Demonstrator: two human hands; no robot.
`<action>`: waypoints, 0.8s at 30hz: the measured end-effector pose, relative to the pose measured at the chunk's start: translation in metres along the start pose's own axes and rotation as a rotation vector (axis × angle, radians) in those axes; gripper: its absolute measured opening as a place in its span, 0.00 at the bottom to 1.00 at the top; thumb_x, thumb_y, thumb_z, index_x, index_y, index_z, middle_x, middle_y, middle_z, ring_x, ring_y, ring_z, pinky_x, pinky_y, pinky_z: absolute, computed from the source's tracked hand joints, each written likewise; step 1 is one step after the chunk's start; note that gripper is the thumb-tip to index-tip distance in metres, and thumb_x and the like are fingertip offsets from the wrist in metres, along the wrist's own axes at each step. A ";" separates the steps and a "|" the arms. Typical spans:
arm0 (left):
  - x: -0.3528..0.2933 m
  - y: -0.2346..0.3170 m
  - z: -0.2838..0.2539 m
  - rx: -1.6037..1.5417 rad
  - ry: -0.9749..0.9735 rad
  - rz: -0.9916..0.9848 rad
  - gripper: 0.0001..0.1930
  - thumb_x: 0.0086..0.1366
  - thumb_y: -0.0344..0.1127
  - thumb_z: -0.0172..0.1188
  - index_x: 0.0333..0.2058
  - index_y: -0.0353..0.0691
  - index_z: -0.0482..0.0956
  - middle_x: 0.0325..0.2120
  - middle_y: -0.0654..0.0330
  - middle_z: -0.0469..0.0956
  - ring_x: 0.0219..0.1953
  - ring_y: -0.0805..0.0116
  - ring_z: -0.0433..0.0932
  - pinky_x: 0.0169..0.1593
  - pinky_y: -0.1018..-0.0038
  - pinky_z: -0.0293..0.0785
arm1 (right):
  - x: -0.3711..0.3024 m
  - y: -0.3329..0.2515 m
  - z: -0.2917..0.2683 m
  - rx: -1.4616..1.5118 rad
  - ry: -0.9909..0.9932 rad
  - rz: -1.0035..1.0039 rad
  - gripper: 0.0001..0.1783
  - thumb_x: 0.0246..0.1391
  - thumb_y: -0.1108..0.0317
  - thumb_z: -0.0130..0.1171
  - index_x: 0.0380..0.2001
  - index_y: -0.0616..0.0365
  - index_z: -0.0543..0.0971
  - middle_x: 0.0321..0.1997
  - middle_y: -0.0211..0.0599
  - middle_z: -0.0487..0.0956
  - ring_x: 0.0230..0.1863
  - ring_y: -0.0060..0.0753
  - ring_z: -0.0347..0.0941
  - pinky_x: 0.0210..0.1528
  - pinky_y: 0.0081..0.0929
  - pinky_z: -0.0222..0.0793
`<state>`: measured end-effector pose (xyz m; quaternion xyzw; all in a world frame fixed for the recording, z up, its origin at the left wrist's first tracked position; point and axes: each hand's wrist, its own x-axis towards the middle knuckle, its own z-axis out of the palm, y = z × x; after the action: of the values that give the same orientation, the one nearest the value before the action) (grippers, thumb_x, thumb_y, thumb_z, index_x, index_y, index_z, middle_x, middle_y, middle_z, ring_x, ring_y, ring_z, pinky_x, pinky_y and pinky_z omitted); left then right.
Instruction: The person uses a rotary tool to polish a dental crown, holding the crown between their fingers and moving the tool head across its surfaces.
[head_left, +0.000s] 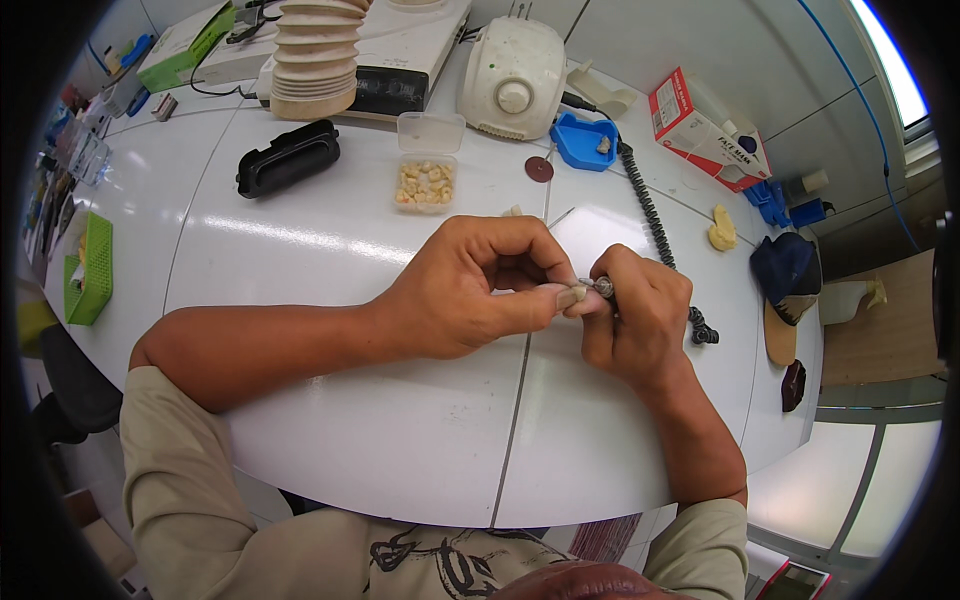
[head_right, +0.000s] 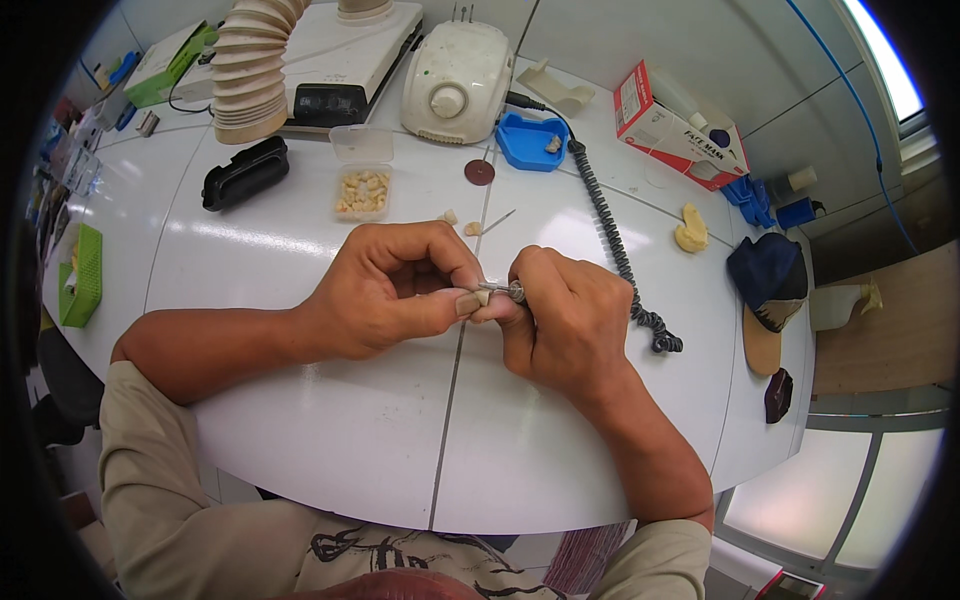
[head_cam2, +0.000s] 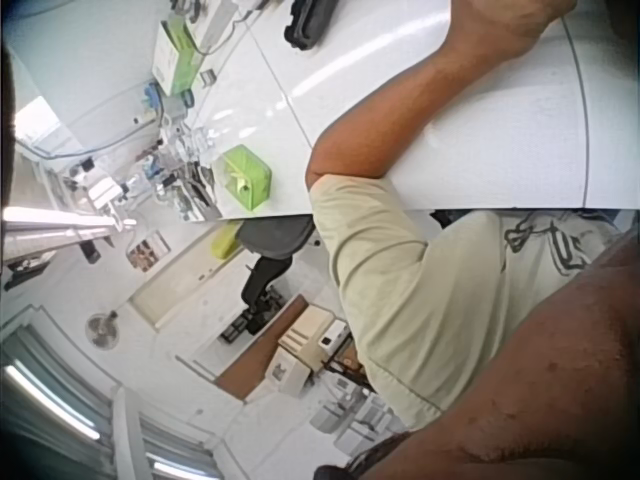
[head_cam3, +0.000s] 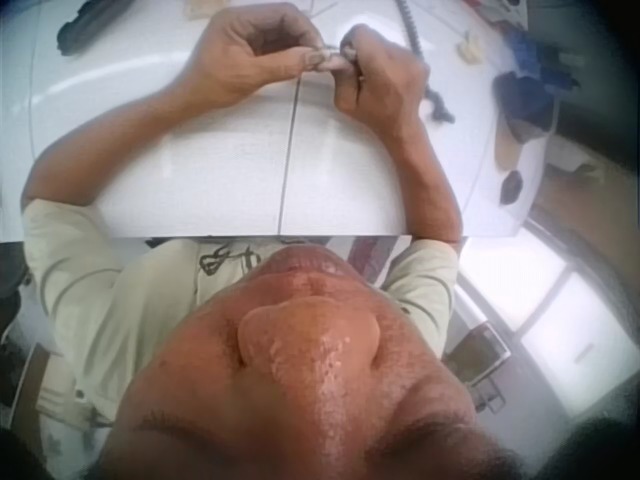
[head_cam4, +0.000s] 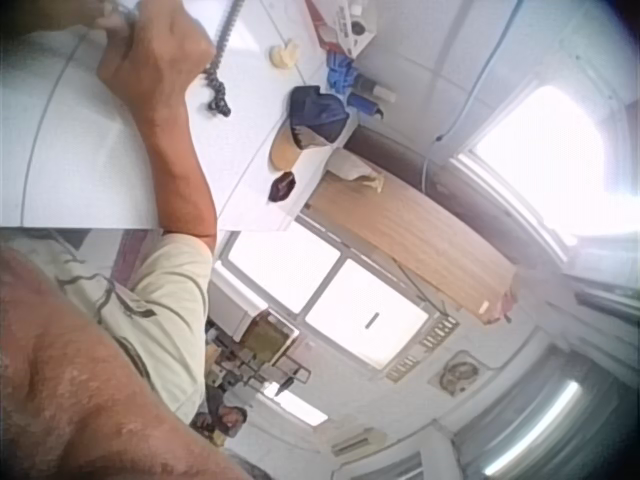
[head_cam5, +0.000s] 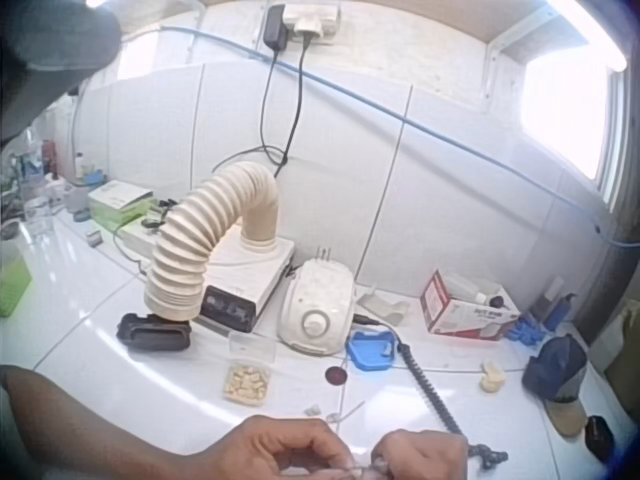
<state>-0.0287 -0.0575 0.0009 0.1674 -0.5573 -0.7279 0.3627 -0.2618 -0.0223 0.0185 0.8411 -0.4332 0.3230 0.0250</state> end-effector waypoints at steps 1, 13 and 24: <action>0.000 0.002 0.000 0.018 0.007 -0.005 0.04 0.73 0.27 0.67 0.43 0.33 0.82 0.42 0.61 0.86 0.51 0.75 0.86 0.58 0.75 0.83 | 0.000 0.000 0.000 0.001 0.000 0.002 0.20 0.58 0.60 0.74 0.25 0.56 0.73 0.19 0.37 0.71 0.17 0.45 0.68 0.21 0.38 0.62; -0.002 0.003 0.002 0.036 0.025 -0.002 0.05 0.71 0.26 0.68 0.44 0.34 0.83 0.42 0.60 0.84 0.47 0.75 0.83 0.55 0.73 0.81 | 0.000 -0.001 -0.002 0.005 0.013 -0.015 0.22 0.58 0.56 0.76 0.25 0.56 0.73 0.19 0.37 0.72 0.17 0.43 0.69 0.21 0.37 0.63; -0.001 0.001 0.001 0.081 0.023 0.010 0.05 0.72 0.28 0.69 0.42 0.35 0.83 0.41 0.63 0.85 0.47 0.78 0.84 0.56 0.76 0.82 | 0.000 0.000 -0.001 0.012 -0.001 -0.005 0.21 0.57 0.56 0.75 0.26 0.56 0.74 0.19 0.37 0.73 0.17 0.44 0.69 0.21 0.37 0.63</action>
<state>-0.0280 -0.0560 0.0020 0.1874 -0.5829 -0.7009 0.3658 -0.2626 -0.0222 0.0195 0.8425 -0.4292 0.3250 0.0204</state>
